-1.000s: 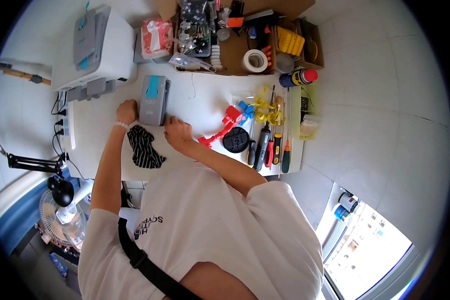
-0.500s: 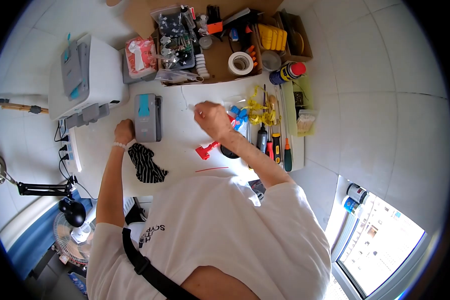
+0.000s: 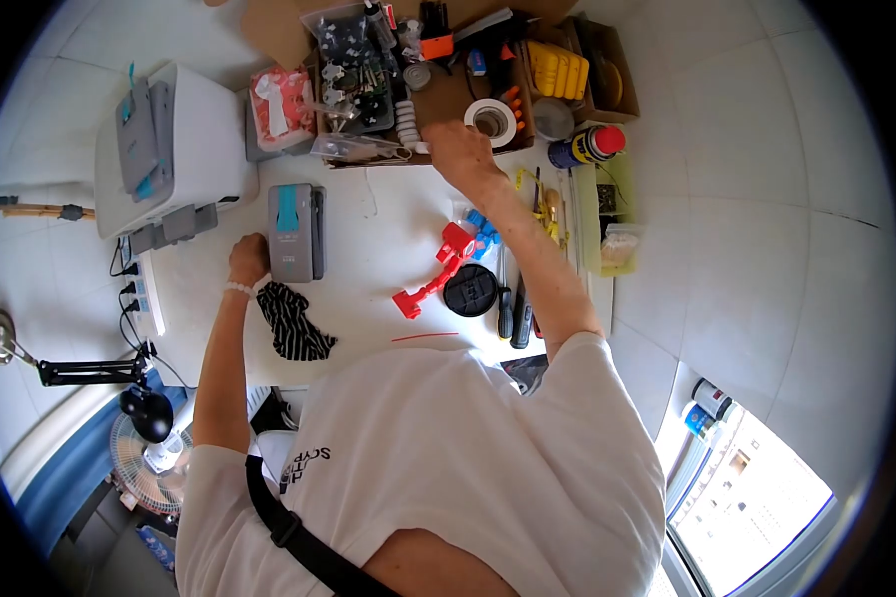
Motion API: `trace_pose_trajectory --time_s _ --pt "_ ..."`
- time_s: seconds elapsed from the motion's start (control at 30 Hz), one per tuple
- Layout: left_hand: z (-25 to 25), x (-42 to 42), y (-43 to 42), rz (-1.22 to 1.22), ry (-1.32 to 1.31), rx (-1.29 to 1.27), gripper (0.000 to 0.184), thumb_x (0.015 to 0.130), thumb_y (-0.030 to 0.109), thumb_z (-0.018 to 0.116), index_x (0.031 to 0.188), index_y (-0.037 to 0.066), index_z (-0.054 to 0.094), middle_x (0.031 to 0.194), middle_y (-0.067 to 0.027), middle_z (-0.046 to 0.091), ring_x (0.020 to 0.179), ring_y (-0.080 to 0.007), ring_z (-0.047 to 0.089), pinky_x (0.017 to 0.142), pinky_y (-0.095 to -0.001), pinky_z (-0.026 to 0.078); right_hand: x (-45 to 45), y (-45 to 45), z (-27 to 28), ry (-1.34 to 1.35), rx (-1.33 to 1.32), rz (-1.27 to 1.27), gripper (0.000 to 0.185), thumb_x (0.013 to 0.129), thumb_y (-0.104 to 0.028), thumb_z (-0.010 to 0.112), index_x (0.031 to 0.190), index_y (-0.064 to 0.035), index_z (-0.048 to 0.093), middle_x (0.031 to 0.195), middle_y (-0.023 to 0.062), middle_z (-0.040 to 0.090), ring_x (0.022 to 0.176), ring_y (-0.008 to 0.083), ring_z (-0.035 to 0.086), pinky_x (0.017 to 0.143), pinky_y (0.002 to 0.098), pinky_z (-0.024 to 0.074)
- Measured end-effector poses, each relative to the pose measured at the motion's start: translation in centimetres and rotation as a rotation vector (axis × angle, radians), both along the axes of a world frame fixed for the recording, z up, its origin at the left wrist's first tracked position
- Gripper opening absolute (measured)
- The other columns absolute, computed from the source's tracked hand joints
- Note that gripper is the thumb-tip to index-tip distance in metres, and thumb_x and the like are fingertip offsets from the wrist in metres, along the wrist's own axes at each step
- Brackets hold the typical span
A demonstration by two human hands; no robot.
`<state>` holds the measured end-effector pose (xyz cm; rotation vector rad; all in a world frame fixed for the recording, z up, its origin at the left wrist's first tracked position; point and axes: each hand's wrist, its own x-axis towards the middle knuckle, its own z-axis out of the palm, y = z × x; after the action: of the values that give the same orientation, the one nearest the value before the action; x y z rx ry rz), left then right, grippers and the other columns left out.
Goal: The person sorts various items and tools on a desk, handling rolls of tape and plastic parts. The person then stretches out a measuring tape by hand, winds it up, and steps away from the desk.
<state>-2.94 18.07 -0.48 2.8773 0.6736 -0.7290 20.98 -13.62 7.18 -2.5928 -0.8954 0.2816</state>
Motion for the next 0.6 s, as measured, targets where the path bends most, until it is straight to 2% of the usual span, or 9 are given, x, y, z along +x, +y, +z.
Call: trace_pose_trajectory --time_s 0.23,0.33,0.4,0.6 --pt "0.2 0.1 0.1 -0.007 0.026 -0.010 0.030 0.057 0.015 0.077 0.082 0.004 0.064 0.091 -0.0165 0.065 0.087 -0.0346 0.063 0.073 -0.0401 0.053 1.5 1.0 -0.9 0.022 -0.170 0.110 0.016 0.075 -0.002 0.055 0.084 -0.0058 0.067 0.084 0.0192 0.065 0.082 0.0365 0.064 0.066 0.0450 0.0515" --pt "0.2 0.1 0.1 -0.017 -0.010 -0.013 0.032 0.056 0.016 0.078 0.082 0.004 0.065 0.091 -0.0163 0.065 0.086 -0.0340 0.063 0.073 -0.0396 0.053 1.3 1.6 -1.5 0.046 -0.197 0.094 0.009 0.077 -0.008 0.061 0.084 -0.0080 0.068 0.089 0.0144 0.065 0.088 0.0335 0.061 0.072 0.0437 0.0492" --pt "0.7 0.3 -0.1 -0.003 0.025 -0.016 0.033 0.056 0.016 0.079 0.083 0.004 0.065 0.091 -0.0159 0.065 0.087 -0.0338 0.063 0.074 -0.0391 0.053 1.0 1.9 -1.2 0.021 -0.169 0.109 0.014 0.073 0.002 0.055 0.081 -0.0017 0.066 0.086 0.0197 0.064 0.083 0.0384 0.064 0.068 0.0461 0.0518" --pt "0.6 0.4 -0.1 0.015 0.059 -0.015 0.037 0.053 0.017 0.081 0.084 0.004 0.066 0.094 -0.0158 0.065 0.088 -0.0336 0.064 0.074 -0.0388 0.053 0.9 1.9 -1.6 0.040 -0.101 0.088 0.014 0.074 0.001 0.055 0.082 -0.0017 0.066 0.090 0.0212 0.063 0.087 0.0399 0.062 0.073 0.0456 0.0512"
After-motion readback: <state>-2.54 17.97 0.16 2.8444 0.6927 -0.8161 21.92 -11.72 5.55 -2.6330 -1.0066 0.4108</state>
